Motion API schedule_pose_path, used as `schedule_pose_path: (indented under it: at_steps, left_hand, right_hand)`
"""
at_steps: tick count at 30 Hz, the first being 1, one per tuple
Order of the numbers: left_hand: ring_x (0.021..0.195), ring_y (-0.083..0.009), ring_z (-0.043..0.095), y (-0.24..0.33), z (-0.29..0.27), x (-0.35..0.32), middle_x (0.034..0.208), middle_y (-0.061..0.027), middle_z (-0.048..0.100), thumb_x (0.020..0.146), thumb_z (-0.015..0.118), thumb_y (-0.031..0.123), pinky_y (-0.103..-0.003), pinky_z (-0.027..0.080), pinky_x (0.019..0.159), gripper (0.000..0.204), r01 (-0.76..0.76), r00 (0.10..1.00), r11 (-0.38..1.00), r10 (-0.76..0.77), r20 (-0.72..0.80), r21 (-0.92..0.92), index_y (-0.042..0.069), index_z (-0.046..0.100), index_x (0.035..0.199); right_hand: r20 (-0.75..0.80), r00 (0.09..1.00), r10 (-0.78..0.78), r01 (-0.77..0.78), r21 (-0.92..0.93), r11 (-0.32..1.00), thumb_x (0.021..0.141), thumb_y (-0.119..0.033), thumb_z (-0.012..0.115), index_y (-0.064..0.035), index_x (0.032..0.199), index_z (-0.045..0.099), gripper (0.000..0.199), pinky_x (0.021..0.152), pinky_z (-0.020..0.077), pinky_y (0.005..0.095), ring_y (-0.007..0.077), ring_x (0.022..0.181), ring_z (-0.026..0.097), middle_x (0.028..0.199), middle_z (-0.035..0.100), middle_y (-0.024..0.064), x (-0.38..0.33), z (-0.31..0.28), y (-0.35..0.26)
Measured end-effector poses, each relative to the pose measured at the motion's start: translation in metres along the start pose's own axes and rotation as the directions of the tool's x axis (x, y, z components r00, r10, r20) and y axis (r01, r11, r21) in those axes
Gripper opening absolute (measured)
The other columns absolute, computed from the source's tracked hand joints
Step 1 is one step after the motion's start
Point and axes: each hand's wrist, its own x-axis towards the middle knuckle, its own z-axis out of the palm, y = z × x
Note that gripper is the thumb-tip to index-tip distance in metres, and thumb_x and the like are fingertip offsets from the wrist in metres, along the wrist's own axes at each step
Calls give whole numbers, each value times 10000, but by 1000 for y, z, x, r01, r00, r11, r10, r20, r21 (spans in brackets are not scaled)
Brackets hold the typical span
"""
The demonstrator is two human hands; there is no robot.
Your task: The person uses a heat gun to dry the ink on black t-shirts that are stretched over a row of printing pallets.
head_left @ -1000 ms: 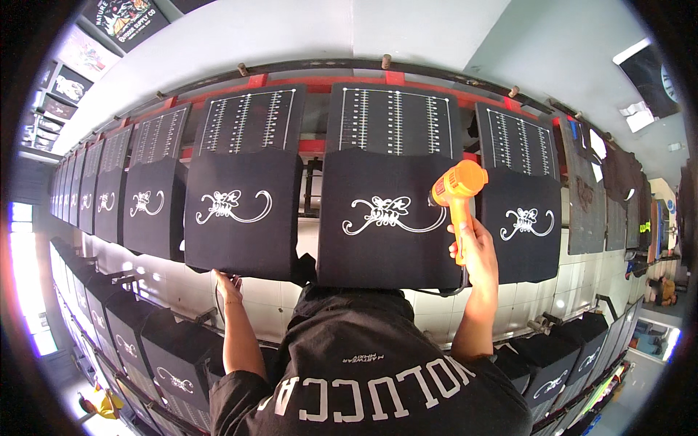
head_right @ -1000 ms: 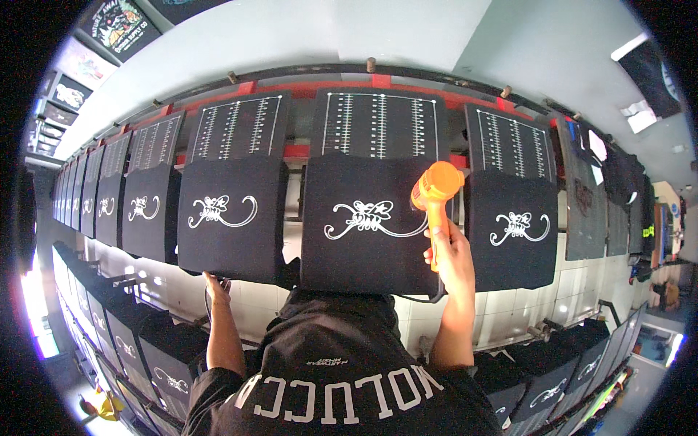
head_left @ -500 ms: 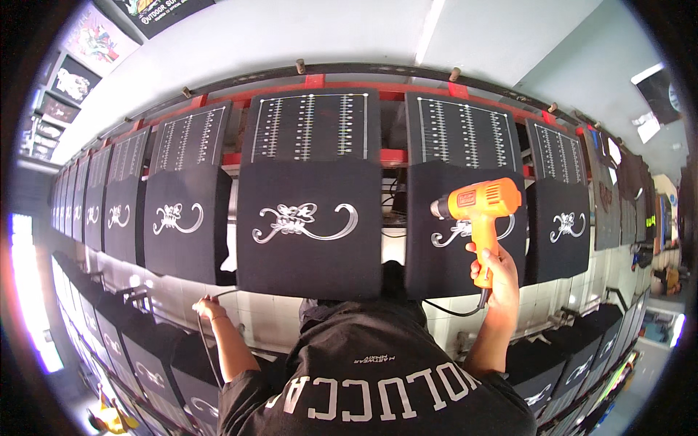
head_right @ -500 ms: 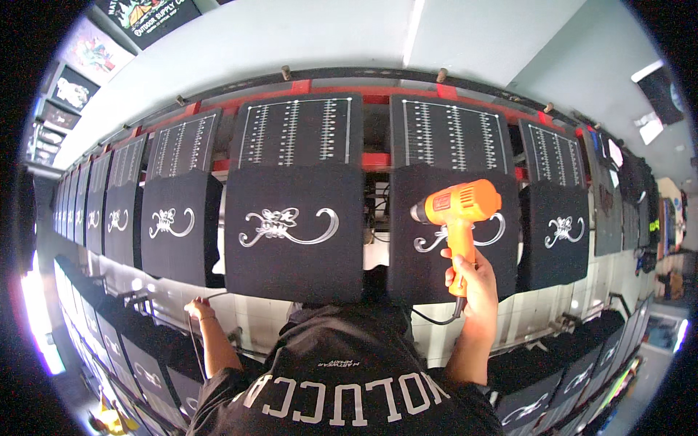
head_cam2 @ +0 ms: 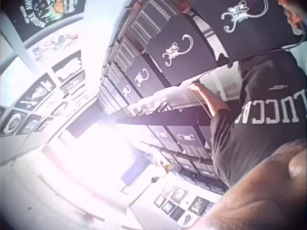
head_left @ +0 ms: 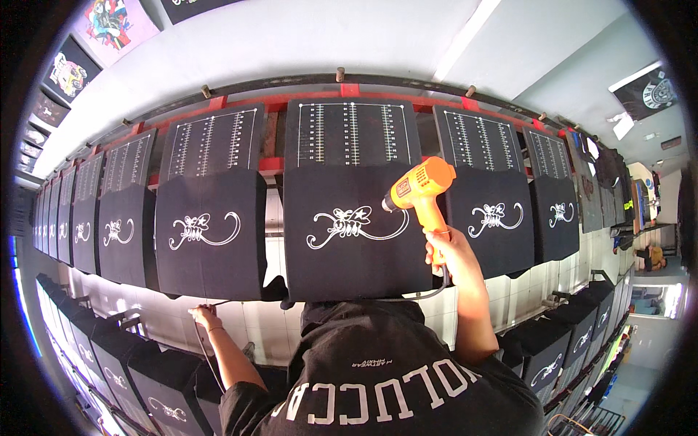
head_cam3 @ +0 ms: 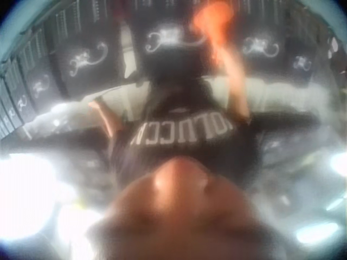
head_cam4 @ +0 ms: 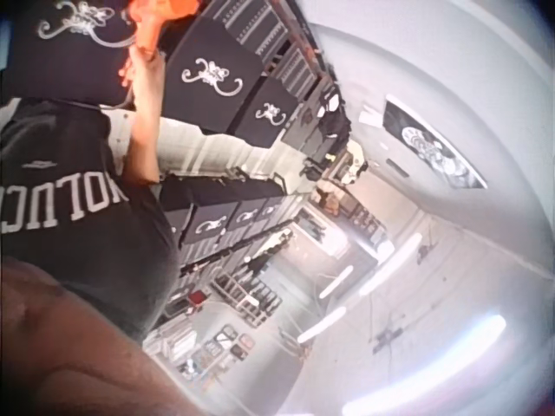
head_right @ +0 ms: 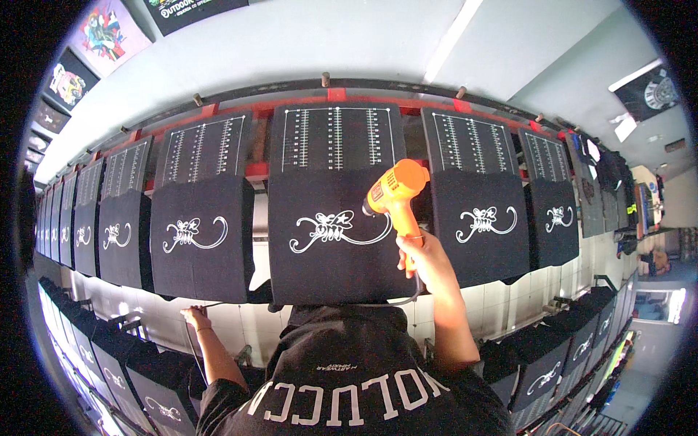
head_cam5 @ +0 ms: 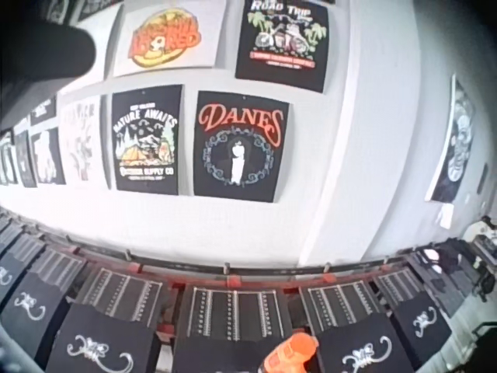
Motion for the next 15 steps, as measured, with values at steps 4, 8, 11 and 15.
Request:
schedule_pose_path:
  at_steps: [4, 8, 11, 15]
  left_hand:
    - [923, -230, 609, -19, 50, -32, 1137, -134, 613, 992, 257, 583, -357, 530, 781, 664, -88, 995, 992, 83, 62, 86, 33, 569, 1194]
    - [1361, -305, 375, -9, 67, -67, 1529, -179, 308, 962, 281, 637, -413, 270, 1150, 822, -287, 956, 915, 294, 18, 283, 2, 288, 1483]
    - [1355, -322, 382, -10, 60, -45, 1512, -195, 333, 966, 339, 604, -413, 258, 1153, 817, -185, 983, 966, 180, 42, 180, -24, 266, 1484]
    - [1338, -304, 407, -11, 66, -63, 1509, -178, 351, 966, 387, 579, -409, 284, 1137, 800, -187, 982, 970, 187, 21, 154, -39, 303, 1466]
  right_hand:
    - [-35, 999, -20, 15, -140, 990, 903, -312, 648, -36, 990, 552, 305, 439, 445, 227, 104, 577, 586, 718, 559, 11, 0, -4, 1]
    - [-61, 998, -15, 8, -122, 993, 905, -310, 648, -26, 997, 547, 315, 436, 442, 223, 93, 573, 580, 711, 552, 6, -1, -3, 7]
    - [-53, 998, -45, 36, -154, 987, 906, -305, 648, -19, 995, 552, 315, 438, 439, 222, 85, 573, 577, 708, 556, 4, 1, -2, 7]
    - [-80, 994, -77, 62, -175, 983, 907, -313, 654, -11, 1017, 559, 336, 456, 439, 220, 78, 571, 569, 715, 561, 2, -2, 1, 17]
